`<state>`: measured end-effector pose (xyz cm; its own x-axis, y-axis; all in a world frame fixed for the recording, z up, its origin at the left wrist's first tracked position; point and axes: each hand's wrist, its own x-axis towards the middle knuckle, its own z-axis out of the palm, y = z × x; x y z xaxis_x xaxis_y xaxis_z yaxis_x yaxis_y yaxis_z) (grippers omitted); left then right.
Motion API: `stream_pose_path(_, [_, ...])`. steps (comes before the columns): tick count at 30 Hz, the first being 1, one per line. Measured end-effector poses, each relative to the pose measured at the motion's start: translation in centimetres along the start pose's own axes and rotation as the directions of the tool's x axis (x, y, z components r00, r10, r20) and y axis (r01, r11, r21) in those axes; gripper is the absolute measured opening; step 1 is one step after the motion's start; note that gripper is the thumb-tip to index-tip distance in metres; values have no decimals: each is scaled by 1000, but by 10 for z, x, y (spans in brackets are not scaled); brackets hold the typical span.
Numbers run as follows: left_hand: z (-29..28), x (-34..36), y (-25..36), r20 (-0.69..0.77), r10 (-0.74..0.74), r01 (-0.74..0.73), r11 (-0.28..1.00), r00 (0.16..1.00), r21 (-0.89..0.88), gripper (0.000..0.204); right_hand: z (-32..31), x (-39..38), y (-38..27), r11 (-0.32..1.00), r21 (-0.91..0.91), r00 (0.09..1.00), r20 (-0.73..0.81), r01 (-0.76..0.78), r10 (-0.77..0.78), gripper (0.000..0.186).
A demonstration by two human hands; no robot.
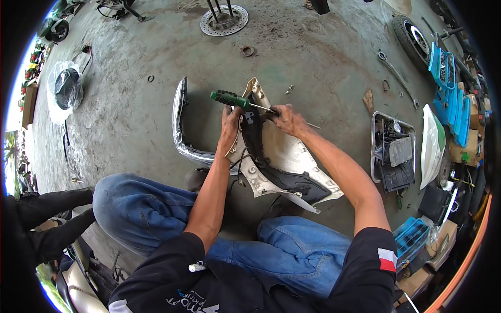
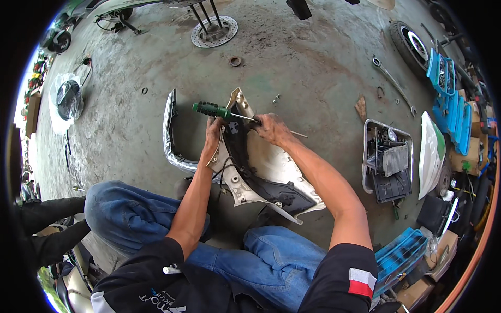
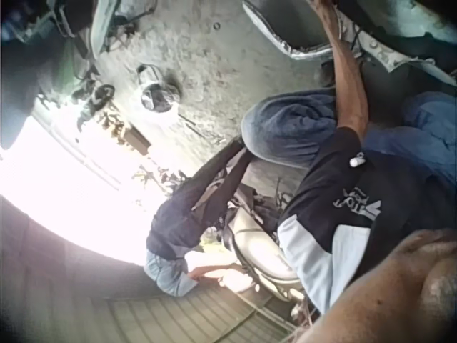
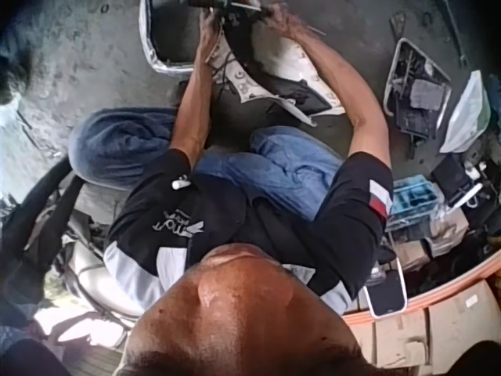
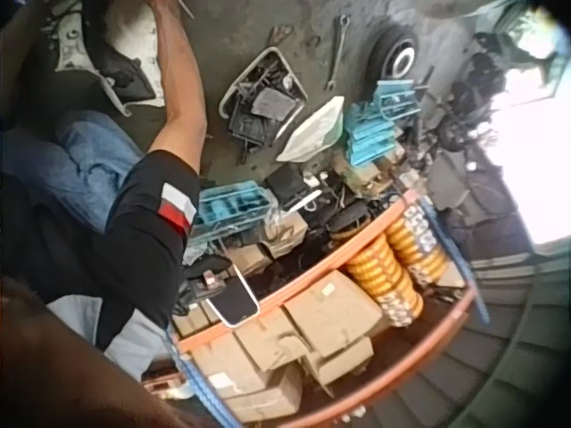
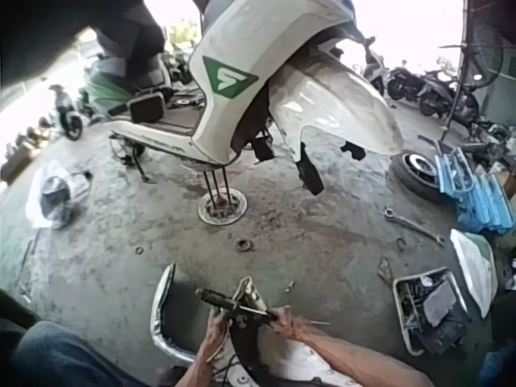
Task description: The person repairs a white and green scooter fairing by using a screwdriver to remove or install internal components while crouching on a workshop floor.
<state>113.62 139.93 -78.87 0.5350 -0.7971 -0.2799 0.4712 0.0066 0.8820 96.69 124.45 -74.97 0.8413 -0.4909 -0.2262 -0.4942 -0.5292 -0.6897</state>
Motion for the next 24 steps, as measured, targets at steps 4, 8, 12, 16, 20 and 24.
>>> stream_pose_path(4, [-6, 4, -3, 27, 6, -9, 992, 1000, 127, 42, -14, 11, 28, 995, 103, 984, -175, -8, 26, 27])
stream_pose_path(8, [4, 7, 31, 86, -168, 138, 949, 982, 283, 38, -24, 3, 36, 984, 42, 938, -298, -171, 175, 38])
stream_pose_path(12, [-5, 8, 42, 107, -283, 245, 930, 953, 275, 41, -44, 4, 17, 988, 82, 959, -240, -133, 150, 39])
stream_pose_path(16, [-15, 12, 29, 134, -189, 165, 971, 973, 170, 44, -103, 6, -52, 887, 397, 922, -379, 234, -74, 37])
stream_pose_path(20, [-14, 13, 26, 151, -175, 177, 984, 973, -1, 36, -158, 20, -112, 919, 155, 866, -421, 363, -271, 36])
stream_pose_path(24, [5, 1, 31, 134, -110, 115, 993, 985, -29, 34, -203, 17, -158, 918, 374, 990, -78, 135, -114, 42])
